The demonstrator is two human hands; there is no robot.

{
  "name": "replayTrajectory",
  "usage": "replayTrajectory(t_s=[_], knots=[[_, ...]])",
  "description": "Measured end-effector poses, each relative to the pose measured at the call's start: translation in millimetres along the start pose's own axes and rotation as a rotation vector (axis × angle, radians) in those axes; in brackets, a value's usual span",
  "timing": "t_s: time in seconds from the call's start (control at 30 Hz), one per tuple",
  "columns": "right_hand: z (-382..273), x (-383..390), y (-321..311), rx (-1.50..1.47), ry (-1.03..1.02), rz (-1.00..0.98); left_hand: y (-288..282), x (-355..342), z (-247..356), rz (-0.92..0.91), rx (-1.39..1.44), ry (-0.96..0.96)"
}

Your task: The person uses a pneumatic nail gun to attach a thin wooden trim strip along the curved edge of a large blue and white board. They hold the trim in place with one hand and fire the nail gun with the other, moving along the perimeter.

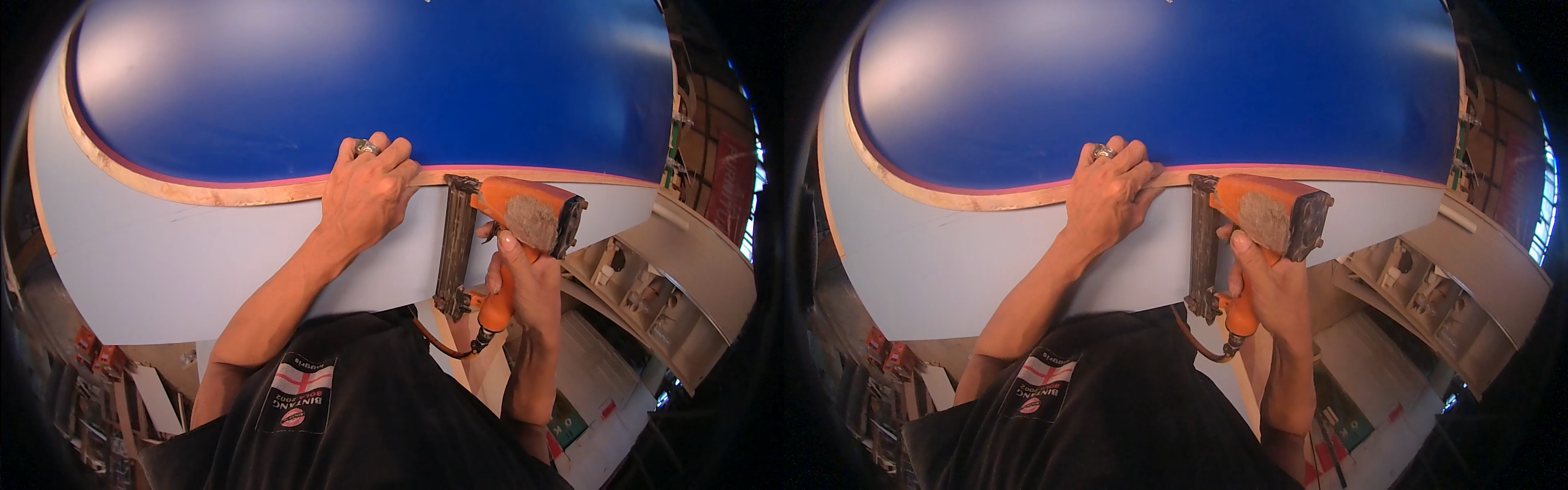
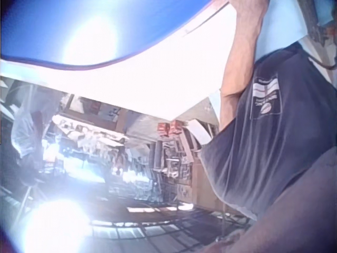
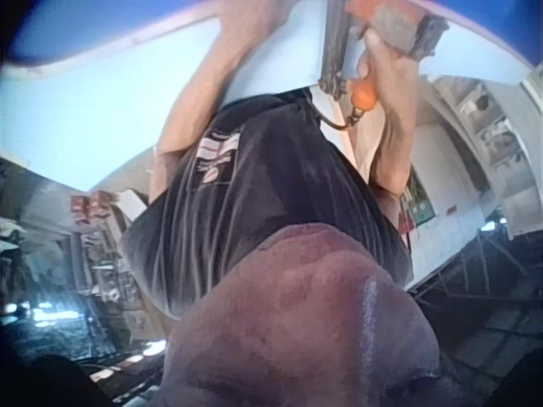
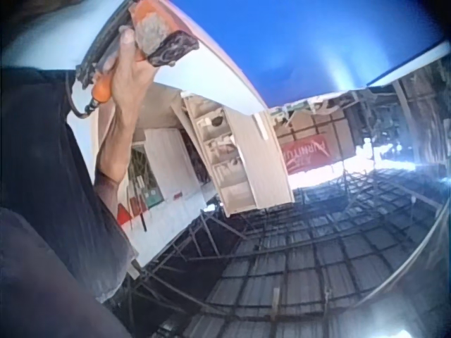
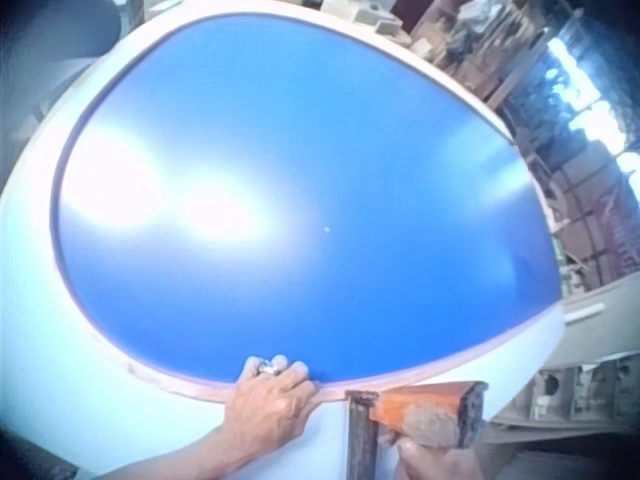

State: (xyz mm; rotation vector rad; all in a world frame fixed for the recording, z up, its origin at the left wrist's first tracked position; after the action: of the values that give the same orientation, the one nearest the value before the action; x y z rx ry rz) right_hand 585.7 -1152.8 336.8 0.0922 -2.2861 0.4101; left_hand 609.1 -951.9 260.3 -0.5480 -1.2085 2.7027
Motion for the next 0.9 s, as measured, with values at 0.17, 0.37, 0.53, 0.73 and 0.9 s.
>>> replayTrajectory(t_s=[0.17, 0.37, 0.53, 0.73, 0.9], knots=[[-1.6, -1.4, -4.5, 0.06, -0.008, 0.003, 4.1, -4.5, 5.4, -0.031, 0.028, -0.001], [-0.8, -2.7, -9.2, 0.152, 0.023, 0.04, 9.3, -5.0, 7.4, -0.046, 0.04, -0.015], [10.2, -1.7, -18.4, 0.254, 0.132, 0.082, 11.2, -5.9, 8.9, -0.055, 0.028, -0.005], [3.4, 8.1, -16.4, 0.134, 0.082, 0.104, 9.1, -12.9, 16.7, -0.034, 0.037, -0.001], [11.7, 11.9, -27.2, 0.158, 0.116, 0.124, 11.5, -16.6, 20.9, -0.038, 0.024, 0.001]])
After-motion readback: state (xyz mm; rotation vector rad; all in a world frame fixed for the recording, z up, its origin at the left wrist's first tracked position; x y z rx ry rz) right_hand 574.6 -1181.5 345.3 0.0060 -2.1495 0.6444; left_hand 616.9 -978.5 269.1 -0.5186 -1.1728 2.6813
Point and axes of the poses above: each hand's wrist, its own x-axis away from the middle knuckle, its own y-axis out of the palm, z = x × y, the point moved 9 cm from there along -x, towards the middle knuckle, and after that the axes turned 9 degrees about y, right-handed, at the moved point
